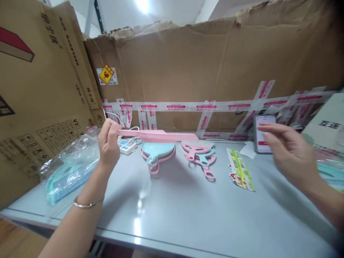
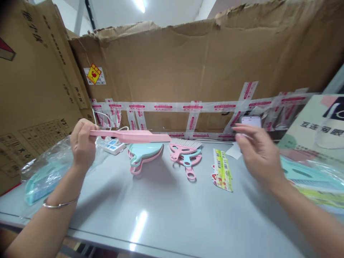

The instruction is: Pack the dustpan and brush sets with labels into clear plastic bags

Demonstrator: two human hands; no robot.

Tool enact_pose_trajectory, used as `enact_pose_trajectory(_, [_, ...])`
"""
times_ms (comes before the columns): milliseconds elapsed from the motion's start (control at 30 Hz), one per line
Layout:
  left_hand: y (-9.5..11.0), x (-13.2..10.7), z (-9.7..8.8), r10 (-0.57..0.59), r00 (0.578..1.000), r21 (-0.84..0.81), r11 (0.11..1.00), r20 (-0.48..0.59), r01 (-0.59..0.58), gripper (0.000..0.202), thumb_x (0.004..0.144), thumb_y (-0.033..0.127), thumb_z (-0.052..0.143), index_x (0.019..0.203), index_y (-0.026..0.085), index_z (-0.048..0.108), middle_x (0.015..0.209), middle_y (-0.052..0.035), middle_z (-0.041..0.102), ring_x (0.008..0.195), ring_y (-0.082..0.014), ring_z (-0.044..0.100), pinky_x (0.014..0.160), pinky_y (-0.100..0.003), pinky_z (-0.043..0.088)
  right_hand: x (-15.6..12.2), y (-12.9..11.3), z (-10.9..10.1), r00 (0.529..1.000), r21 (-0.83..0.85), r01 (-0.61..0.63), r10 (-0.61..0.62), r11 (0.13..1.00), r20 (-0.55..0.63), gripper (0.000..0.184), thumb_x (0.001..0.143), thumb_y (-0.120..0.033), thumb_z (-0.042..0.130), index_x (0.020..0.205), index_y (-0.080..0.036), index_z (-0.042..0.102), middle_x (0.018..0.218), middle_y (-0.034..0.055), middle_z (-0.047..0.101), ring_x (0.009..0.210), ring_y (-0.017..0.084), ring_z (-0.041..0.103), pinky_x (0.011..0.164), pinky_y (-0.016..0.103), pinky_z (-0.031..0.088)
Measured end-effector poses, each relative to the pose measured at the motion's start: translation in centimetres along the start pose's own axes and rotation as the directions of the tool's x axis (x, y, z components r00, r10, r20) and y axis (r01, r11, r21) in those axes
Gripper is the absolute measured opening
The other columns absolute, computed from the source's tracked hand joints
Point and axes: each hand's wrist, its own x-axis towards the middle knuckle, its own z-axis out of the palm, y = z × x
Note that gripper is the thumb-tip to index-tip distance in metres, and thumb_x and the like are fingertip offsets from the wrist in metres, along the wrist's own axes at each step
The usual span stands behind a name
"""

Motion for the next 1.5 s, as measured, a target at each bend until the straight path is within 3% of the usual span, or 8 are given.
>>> enact_pose_trajectory(200, [2.1,-0.6,3.8,-0.044,0.991,-0.334,0.939,0.127,0.085,0.044,0.083,0.036,0.048,0.047,0.018,0.032,0.053,0.0013,0.03,0.049,-0.0099,0.033,0.047,-0.025,0.029,-0.7,-6.0,5.8,0.905,0.325,-0.223,0.071,0.919,0.42,0.027,0.082,-0.044,0.054,0.1,-0.025,0.06,0.119,0.0062,0.058,0.11,0.022,0.056,0.091,0.04,0.048])
enact_pose_trajectory(333, [3.6,-0.9,6.3,-0.106,0.964,-0.387,0.901,0.243,0.196,0.048,0.081,0.036,0.05,0.044,0.017,0.026,0.052,0.0015,0.026,0.049,-0.009,0.032,0.046,-0.024,0.028,-2.5,-8.4,8.7,0.608,0.4,-0.564,0.036,0.722,0.793,0.041,0.078,-0.048,0.06,0.112,-0.025,0.055,0.119,0.0065,0.06,0.108,0.02,0.058,0.087,0.035,0.049])
enact_pose_trajectory(500, [2.5,-0.9,8.9,-0.214,0.901,-0.354,0.866,0.376,0.353,0.048,0.079,0.04,0.05,0.043,0.018,0.026,0.053,0.0006,0.03,0.05,-0.0093,0.036,0.047,-0.024,0.033,-4.7,-8.8,9.0,0.256,0.272,-0.796,-0.106,0.54,0.961,0.043,0.069,-0.046,0.07,0.101,-0.019,0.06,0.087,0.0027,0.068,0.077,0.016,0.064,0.071,0.029,0.05])
enact_pose_trajectory(633, [0.2,-1.3,9.9,-0.4,0.792,-0.291,0.775,0.461,0.561,0.026,0.082,0.042,0.051,0.075,0.018,0.058,0.08,-0.0026,0.057,0.073,-0.0129,0.055,0.062,-0.024,0.043,-5.5,-7.6,7.5,0.424,0.336,-0.819,0.096,0.465,0.901,0.035,0.062,-0.04,0.074,0.086,-0.018,0.061,0.077,0.0005,0.065,0.065,0.013,0.06,0.057,0.024,0.046])
enact_pose_trajectory(800, [0.0,-2.9,8.8,-0.606,0.46,0.002,0.606,0.649,0.796,0.044,0.08,0.05,0.056,0.11,0.017,0.058,0.115,-0.0094,0.06,0.096,-0.0203,0.058,0.074,-0.028,0.047,-6.0,-6.0,7.5,0.646,0.456,-0.727,0.287,0.513,0.707,0.03,0.06,-0.035,0.067,0.084,-0.019,0.058,0.073,0.0006,0.062,0.062,0.015,0.057,0.055,0.026,0.044])
enact_pose_trajectory(867, [0.7,-3.8,8.0,-0.612,0.412,0.116,0.64,0.675,0.76,0.046,0.075,0.047,0.064,0.11,0.017,0.06,0.113,-0.0098,0.061,0.096,-0.021,0.059,0.074,-0.027,0.047,-6.0,-5.6,8.0,0.696,0.463,-0.674,0.284,0.575,0.659,0.03,0.059,-0.037,0.064,0.083,-0.019,0.059,0.072,0.0006,0.062,0.062,0.015,0.056,0.055,0.027,0.043])
enact_pose_trajectory(1300, [1.0,-9.6,5.9,-0.676,0.552,0.07,0.661,0.488,0.747,0.026,0.065,0.018,0.064,0.09,0.013,0.063,0.081,-0.0029,0.065,0.07,-0.0139,0.056,0.061,-0.023,0.041,-7.0,-3.1,7.9,0.879,0.236,-0.349,0.23,0.907,0.418,0.046,0.079,-0.061,0.032,0.075,-0.02,0.053,0.062,0.0005,0.052,0.058,0.017,0.05,0.059,0.03,0.042])
enact_pose_trajectory(1500, [0.6,-9.4,5.7,-0.659,0.541,0.093,0.675,0.523,0.732,0.025,0.067,0.021,0.061,0.091,0.016,0.065,0.079,-0.0022,0.064,0.071,-0.0152,0.055,0.058,-0.023,0.04,-5.4,-0.6,9.3,0.942,-0.094,-0.095,0.12,0.991,0.313,0.032,0.081,-0.035,0.044,0.101,-0.015,0.06,0.109,0.0156,0.059,0.104,0.028,0.051,0.09,0.041,0.039])
